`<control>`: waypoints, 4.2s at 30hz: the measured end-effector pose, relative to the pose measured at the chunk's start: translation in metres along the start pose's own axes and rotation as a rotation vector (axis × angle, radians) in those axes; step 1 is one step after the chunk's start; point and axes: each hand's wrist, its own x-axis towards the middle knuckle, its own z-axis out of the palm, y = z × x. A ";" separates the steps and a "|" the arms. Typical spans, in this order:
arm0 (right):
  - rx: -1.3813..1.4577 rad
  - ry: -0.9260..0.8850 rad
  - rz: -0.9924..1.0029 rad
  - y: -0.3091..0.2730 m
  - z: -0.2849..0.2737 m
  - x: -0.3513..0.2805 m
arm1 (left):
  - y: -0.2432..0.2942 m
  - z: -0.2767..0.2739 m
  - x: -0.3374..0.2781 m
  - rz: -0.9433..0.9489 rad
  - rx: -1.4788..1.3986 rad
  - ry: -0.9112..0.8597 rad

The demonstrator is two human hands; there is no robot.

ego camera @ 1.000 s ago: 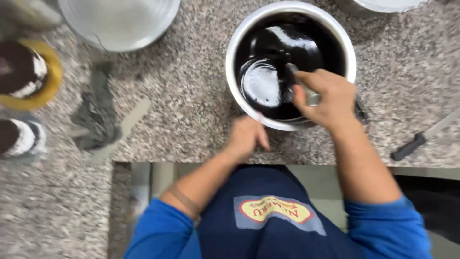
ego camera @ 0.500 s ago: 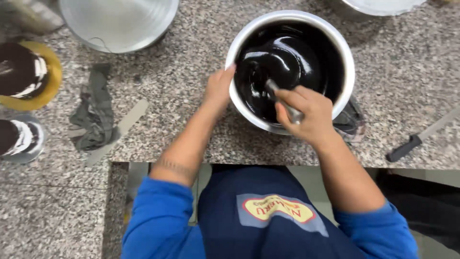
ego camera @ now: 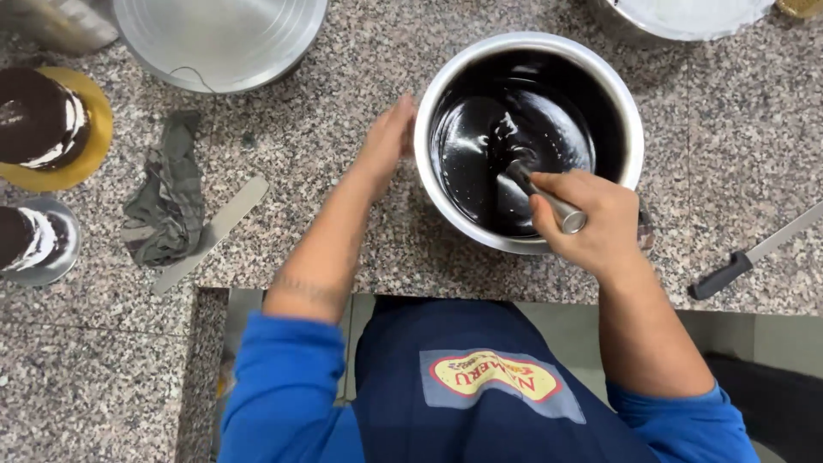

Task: The person stirs chocolate in a bowl with a whisk and periodically wipes the counter with a cloth.

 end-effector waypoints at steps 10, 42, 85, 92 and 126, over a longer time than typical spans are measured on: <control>0.020 -0.007 -0.002 -0.004 0.000 0.000 | -0.044 0.077 -0.121 0.085 0.207 -0.100; 0.166 -0.101 0.039 -0.006 -0.031 -0.025 | -0.070 0.034 -0.113 0.135 0.455 -0.008; 0.273 0.099 0.297 0.090 -0.005 -0.008 | -0.120 -0.038 -0.030 0.136 0.151 0.057; 0.228 -0.061 -0.007 -0.001 0.017 -0.005 | -0.027 -0.023 0.043 0.121 -0.138 0.071; 0.249 0.351 0.292 0.132 0.057 -0.052 | 0.195 0.062 -0.137 0.531 1.290 -0.443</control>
